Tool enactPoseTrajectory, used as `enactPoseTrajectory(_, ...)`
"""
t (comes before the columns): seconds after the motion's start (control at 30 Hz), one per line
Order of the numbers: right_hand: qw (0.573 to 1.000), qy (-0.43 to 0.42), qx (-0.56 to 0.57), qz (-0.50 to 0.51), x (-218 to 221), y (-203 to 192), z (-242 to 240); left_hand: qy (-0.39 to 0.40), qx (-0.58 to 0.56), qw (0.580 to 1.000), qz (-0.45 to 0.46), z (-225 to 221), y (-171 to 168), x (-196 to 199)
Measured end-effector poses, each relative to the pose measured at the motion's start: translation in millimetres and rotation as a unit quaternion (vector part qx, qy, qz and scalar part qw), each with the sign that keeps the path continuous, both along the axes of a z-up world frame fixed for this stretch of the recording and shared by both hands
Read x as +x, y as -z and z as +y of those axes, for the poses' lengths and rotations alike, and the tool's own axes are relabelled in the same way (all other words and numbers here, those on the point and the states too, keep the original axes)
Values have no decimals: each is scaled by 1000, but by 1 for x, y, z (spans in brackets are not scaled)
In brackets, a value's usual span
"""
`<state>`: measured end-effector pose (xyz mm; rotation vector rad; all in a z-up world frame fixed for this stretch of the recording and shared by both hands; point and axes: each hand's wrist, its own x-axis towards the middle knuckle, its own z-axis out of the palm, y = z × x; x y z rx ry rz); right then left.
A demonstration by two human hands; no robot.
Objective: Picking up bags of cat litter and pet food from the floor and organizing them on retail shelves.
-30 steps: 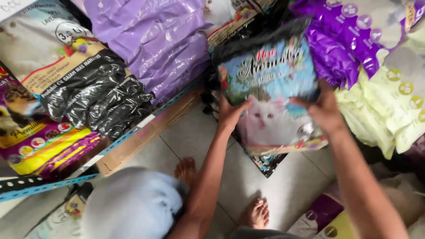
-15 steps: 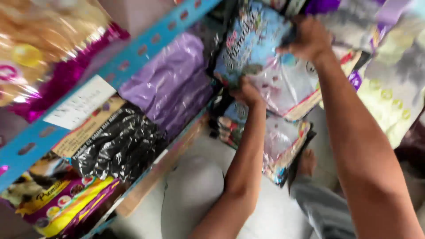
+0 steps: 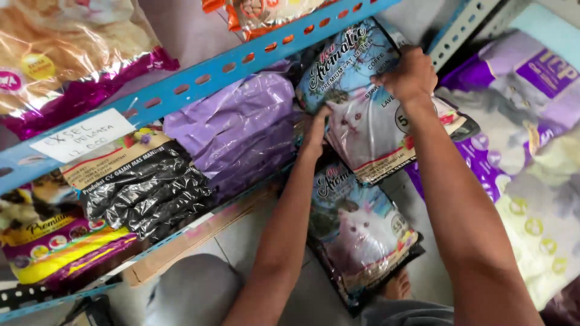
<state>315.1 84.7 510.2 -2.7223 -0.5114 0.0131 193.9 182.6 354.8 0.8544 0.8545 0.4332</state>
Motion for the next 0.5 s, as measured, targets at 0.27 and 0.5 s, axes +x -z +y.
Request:
enactPoseTrajectory(0.27,994,-53,79,-54,75,19,45,-132,264,951,94,70,44,86)
enactPoseTrajectory(0.5,972,-110,205,33,119,80,102,-132,359,886,261,139,62,104)
